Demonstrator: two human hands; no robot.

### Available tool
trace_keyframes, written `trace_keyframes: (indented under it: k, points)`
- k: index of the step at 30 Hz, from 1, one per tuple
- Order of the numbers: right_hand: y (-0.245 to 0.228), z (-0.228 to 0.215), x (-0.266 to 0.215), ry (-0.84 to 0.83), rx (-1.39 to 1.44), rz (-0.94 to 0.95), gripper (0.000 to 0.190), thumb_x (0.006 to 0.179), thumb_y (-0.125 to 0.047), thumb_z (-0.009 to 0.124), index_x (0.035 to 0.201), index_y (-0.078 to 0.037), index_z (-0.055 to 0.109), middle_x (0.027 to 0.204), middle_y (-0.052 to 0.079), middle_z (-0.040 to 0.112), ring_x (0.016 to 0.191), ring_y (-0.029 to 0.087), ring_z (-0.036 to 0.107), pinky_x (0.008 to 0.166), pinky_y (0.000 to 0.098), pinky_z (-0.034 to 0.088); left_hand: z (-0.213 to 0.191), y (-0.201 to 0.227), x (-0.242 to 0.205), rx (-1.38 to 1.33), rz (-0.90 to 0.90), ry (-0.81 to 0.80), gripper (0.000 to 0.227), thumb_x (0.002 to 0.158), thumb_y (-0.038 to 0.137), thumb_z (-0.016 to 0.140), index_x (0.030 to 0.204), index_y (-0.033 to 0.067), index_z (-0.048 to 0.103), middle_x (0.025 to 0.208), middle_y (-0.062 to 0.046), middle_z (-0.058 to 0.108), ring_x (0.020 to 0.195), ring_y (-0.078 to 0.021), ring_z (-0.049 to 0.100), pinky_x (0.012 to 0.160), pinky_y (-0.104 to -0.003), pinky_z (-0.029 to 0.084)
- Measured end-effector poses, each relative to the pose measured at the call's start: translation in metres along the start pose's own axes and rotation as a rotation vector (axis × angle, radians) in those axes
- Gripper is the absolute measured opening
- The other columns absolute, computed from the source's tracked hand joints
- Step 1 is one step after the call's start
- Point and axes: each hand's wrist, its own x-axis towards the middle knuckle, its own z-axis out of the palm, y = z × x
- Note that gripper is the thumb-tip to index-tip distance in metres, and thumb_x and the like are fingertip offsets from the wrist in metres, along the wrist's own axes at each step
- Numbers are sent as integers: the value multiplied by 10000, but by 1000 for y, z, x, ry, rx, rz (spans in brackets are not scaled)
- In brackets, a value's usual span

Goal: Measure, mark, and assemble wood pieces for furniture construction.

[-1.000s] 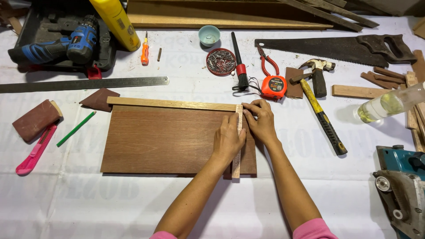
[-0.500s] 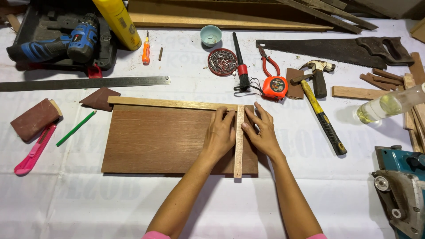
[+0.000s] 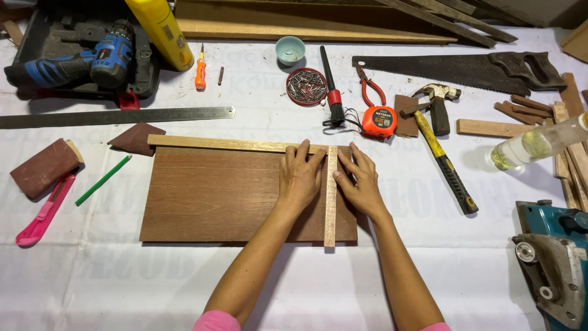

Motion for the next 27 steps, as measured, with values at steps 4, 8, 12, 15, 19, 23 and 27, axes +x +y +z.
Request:
trace_keyframes:
  k: [4, 8, 12, 15, 19, 23, 27]
  points:
    - [-4, -1, 2, -15, -6, 34, 557, 919, -345, 708, 1456, -249, 593, 1659, 120, 338, 1520, 337, 257, 1218, 510, 209, -1, 0, 0, -18, 1, 19, 402, 890, 156, 696, 1291, 188, 706, 1415, -202, 564, 1203, -341, 508, 933, -452, 436]
    - [-1, -1, 3, -17, -1, 40, 562, 915, -354, 705, 1457, -254, 594, 1653, 118, 346, 1517, 338, 256, 1217, 521, 194, 0, 0, 0, -30, -1, 17, 397, 890, 155, 698, 1286, 182, 711, 1409, -202, 566, 1194, -330, 510, 928, -446, 437]
    - [3, 0, 5, -16, 1, 31, 554, 918, -366, 708, 1451, -255, 604, 1655, 112, 354, 1518, 334, 269, 1218, 523, 203, 3, -1, 1, -16, -7, 6, 400, 882, 144, 698, 1280, 173, 718, 1402, -201, 569, 1186, -315, 514, 925, -437, 441]
    - [3, 0, 5, -16, -9, 33, 553, 912, -364, 707, 1445, -252, 611, 1650, 111, 360, 1513, 336, 274, 1212, 518, 212, 4, -1, -1, -29, -23, -9, 364, 906, 157, 700, 1269, 167, 725, 1390, -192, 574, 1179, -298, 519, 916, -429, 444]
    - [3, 0, 5, -20, -1, 21, 555, 911, -364, 709, 1442, -239, 607, 1648, 119, 358, 1506, 342, 274, 1206, 520, 205, 2, -2, 0, -36, -25, -7, 350, 911, 158, 701, 1260, 163, 733, 1376, -188, 585, 1167, -287, 528, 904, -423, 445]
    - [2, -1, 6, -5, -1, 3, 543, 905, -361, 724, 1424, -236, 628, 1642, 120, 376, 1501, 345, 299, 1208, 507, 236, 6, -6, 1, -32, -13, 18, 341, 899, 128, 704, 1233, 179, 747, 1351, -179, 608, 1146, -280, 544, 909, -425, 455]
    - [-3, -4, 7, -5, 1, 20, 546, 892, -349, 734, 1417, -236, 639, 1628, 123, 391, 1492, 352, 317, 1197, 508, 261, 0, -5, 3, -29, -18, 33, 383, 872, 41, 691, 1202, 220, 765, 1329, -127, 635, 1132, -262, 561, 907, -425, 469]
